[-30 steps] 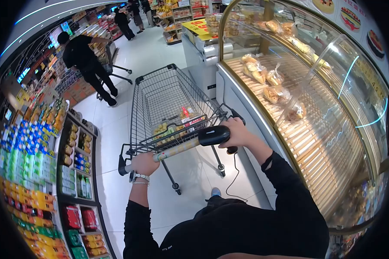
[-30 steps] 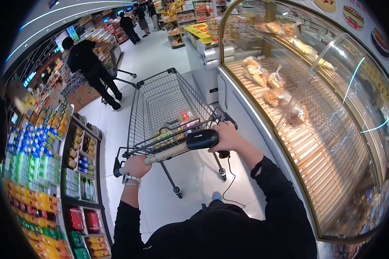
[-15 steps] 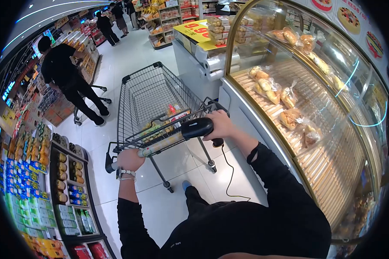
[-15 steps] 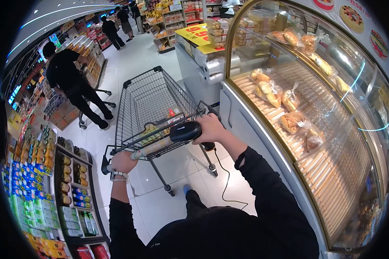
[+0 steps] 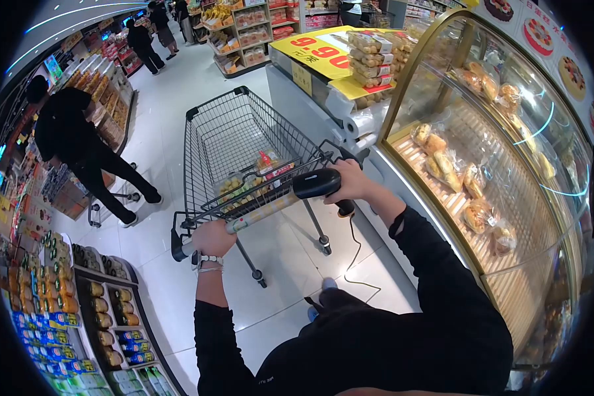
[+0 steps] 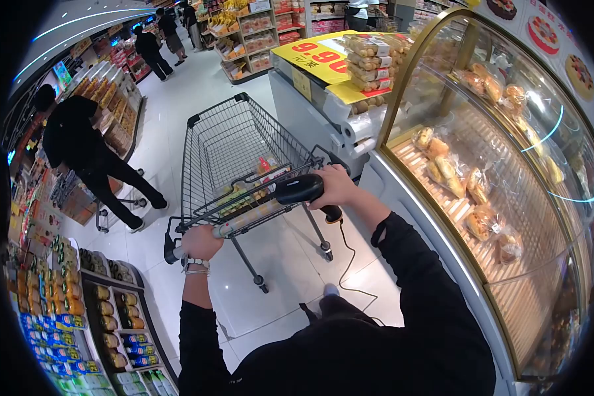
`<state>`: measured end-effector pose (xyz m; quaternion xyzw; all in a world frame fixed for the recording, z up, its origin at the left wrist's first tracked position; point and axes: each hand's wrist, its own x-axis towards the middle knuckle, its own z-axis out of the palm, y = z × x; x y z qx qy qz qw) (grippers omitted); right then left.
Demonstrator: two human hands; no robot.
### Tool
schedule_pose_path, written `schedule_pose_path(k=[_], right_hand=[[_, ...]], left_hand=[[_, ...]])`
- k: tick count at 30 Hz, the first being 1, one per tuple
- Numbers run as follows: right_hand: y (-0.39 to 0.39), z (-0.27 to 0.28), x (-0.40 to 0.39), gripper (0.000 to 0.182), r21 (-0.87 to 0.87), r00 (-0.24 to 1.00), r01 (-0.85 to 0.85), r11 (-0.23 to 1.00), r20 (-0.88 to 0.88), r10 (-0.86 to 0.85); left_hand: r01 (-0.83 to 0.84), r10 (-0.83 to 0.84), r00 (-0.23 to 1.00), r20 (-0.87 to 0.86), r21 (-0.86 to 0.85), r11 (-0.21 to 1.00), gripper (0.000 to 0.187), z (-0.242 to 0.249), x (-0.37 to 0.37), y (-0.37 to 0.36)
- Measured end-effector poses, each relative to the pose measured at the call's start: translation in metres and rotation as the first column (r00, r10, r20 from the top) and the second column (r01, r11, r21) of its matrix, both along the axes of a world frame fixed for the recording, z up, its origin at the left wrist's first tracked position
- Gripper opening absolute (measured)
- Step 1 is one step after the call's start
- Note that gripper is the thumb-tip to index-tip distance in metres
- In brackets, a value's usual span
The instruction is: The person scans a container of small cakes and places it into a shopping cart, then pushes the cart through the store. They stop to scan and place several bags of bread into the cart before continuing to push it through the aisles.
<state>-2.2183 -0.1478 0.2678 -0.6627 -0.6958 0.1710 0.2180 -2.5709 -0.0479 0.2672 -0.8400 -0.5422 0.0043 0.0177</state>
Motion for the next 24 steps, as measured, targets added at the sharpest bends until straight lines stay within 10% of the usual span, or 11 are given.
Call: schedule_pose_path(k=[24], right_hand=[[0.357, -0.053, 0.028, 0.062, 0.247, 0.999, -0.034, 0.968, 0.028, 0.028]], left_hand=[[-0.01, 0.012, 0.999, -0.045, 0.058, 0.998, 0.019, -0.052, 0.027, 0.375]])
